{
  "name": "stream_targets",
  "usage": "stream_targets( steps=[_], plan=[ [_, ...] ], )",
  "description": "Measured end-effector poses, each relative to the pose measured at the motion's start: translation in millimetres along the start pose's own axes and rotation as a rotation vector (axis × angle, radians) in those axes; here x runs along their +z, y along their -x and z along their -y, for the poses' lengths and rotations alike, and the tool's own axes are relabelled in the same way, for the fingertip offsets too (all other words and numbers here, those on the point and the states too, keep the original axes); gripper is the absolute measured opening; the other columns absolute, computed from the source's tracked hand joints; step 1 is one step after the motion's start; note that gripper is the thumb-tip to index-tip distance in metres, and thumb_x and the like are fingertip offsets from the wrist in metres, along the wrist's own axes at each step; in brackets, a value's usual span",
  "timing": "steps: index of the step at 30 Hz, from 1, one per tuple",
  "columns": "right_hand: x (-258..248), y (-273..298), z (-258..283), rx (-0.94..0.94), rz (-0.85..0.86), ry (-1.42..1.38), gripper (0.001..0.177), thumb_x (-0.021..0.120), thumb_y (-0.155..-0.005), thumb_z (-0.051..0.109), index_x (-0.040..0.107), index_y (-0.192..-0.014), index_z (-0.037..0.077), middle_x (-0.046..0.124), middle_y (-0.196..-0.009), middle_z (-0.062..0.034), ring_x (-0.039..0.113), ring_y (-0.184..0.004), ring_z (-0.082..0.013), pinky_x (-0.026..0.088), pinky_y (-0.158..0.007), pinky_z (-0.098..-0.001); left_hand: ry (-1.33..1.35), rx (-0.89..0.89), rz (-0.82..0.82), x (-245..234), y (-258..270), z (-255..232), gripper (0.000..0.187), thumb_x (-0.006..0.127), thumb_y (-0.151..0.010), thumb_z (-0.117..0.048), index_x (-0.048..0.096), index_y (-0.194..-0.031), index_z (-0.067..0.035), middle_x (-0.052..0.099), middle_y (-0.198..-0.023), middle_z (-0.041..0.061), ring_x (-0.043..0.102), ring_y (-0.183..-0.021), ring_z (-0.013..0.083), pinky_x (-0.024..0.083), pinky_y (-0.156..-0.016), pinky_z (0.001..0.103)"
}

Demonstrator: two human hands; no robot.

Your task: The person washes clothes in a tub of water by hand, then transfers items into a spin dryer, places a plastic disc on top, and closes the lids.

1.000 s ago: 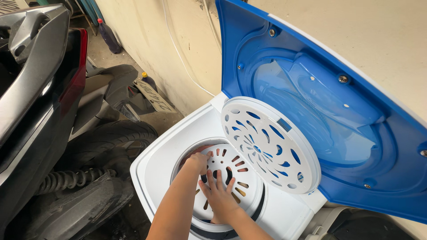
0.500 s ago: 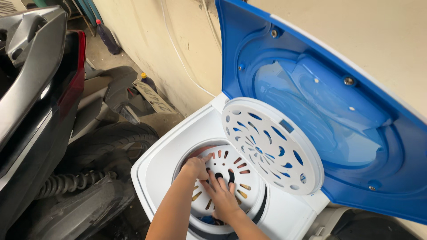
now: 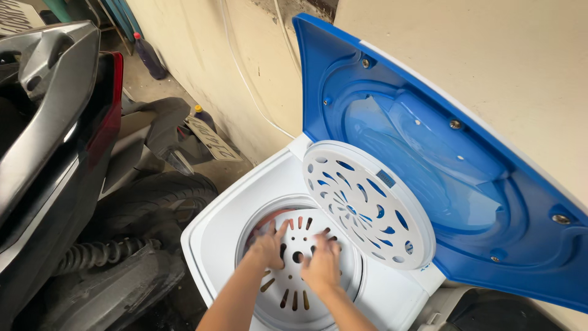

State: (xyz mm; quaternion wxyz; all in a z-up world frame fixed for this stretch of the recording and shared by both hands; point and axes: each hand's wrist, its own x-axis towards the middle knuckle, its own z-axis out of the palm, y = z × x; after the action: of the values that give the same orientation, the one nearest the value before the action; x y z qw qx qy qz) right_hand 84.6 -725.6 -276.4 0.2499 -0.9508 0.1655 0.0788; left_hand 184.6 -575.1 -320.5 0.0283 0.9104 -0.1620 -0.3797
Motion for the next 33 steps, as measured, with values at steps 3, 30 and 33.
stream_targets(
  steps=[3,30,33],
  plan=[
    [-13,-7,-13,0.109,0.119,0.025,0.09,0.082,-0.074,0.019,0.032,-0.149,0.012,0.018,-0.166,-0.0157,0.015,-0.152,-0.0359,0.023,-0.119,-0.0388,0.11,-0.002,-0.128,-6,48,-23,0.125,0.077,-0.081,-0.017,-0.012,-0.163,-0.047,-0.014,-0.17,0.013,0.001,-0.146,0.0651,0.02,-0.115,0.075],
    [51,-157,-69,0.03,0.608,0.072,0.105,0.066,-0.067,-0.006,0.034,-0.16,0.033,0.024,-0.169,-0.011,0.033,-0.153,-0.0286,0.037,-0.12,-0.0322,-0.069,0.111,0.119,-6,-93,3,0.114,0.081,-0.079,-0.033,0.008,-0.167,-0.033,0.055,-0.153,0.013,0.053,-0.137,0.0363,0.044,-0.113,0.041],
    [41,-120,-77,0.113,0.49,-0.074,0.094,0.068,-0.081,-0.001,0.034,-0.161,0.037,0.016,-0.172,-0.0055,0.016,-0.155,-0.0362,0.022,-0.124,-0.0374,0.021,0.07,0.124,-20,-42,-13,0.107,0.076,-0.085,-0.023,0.011,-0.168,-0.038,0.039,-0.159,0.025,0.049,-0.138,0.0411,0.044,-0.115,0.045]
  ],
)
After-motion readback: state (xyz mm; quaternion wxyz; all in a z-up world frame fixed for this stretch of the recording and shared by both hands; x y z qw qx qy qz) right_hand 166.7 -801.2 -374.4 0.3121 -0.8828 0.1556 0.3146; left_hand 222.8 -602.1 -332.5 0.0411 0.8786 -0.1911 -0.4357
